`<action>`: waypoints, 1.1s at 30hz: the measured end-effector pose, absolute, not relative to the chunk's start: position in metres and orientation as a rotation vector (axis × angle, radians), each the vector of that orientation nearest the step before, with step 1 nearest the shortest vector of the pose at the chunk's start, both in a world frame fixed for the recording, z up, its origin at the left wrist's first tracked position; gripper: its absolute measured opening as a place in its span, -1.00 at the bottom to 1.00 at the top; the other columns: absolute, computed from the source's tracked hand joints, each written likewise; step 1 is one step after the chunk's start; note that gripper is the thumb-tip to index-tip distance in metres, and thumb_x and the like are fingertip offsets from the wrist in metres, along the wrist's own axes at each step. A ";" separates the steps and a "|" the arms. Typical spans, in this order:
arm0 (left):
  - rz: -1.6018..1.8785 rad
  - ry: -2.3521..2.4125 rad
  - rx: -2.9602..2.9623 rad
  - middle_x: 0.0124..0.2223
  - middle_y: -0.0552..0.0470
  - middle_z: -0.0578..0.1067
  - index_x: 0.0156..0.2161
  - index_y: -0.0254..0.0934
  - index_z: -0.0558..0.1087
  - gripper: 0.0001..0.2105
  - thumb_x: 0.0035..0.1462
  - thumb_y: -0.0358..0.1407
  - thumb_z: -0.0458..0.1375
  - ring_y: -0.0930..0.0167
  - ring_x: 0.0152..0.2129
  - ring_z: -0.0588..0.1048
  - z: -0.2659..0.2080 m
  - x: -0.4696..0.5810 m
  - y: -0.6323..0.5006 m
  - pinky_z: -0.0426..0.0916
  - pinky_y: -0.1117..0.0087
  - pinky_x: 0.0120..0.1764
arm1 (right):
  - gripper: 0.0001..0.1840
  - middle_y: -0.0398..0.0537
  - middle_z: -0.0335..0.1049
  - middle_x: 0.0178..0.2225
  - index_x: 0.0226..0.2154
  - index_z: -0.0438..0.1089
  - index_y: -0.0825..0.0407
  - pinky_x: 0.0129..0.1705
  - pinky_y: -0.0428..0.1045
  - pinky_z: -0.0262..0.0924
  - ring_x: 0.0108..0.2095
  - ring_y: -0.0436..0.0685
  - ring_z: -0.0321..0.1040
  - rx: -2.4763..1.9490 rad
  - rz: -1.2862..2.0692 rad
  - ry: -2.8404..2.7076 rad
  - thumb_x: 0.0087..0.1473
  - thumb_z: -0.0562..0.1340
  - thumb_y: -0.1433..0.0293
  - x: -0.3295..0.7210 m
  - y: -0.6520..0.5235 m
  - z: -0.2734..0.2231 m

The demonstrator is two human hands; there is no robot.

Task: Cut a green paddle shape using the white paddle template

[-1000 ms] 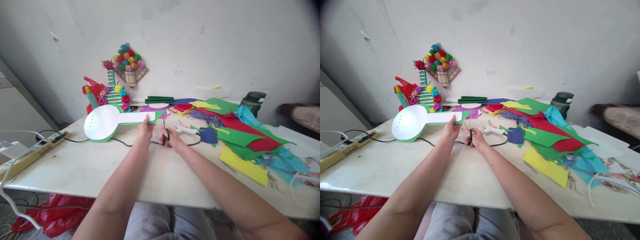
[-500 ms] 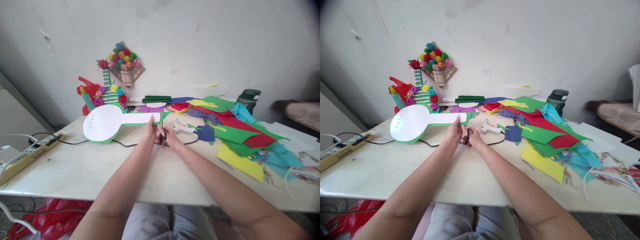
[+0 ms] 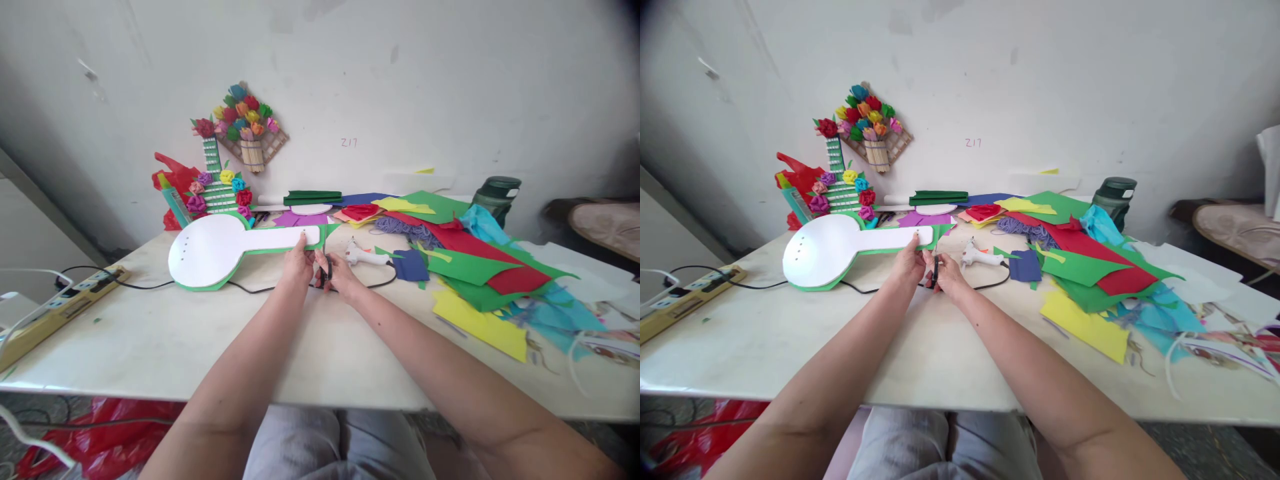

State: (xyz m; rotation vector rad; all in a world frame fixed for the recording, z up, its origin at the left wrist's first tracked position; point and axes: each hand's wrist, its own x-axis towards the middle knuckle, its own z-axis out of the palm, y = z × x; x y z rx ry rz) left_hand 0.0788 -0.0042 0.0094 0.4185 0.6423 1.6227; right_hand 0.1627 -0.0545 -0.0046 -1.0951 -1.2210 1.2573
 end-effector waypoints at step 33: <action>1.620 0.664 0.332 -0.53 0.04 0.43 -0.40 -0.36 0.36 -0.96 0.04 -0.43 0.15 0.48 -0.58 0.45 0.019 0.079 -0.010 0.36 0.52 -0.46 | -0.60 -0.27 0.18 -0.69 -0.47 0.15 0.03 -0.86 -0.19 -0.06 -0.74 -0.05 0.19 -1.092 1.202 -1.243 -0.11 0.21 0.06 0.158 -0.056 -0.008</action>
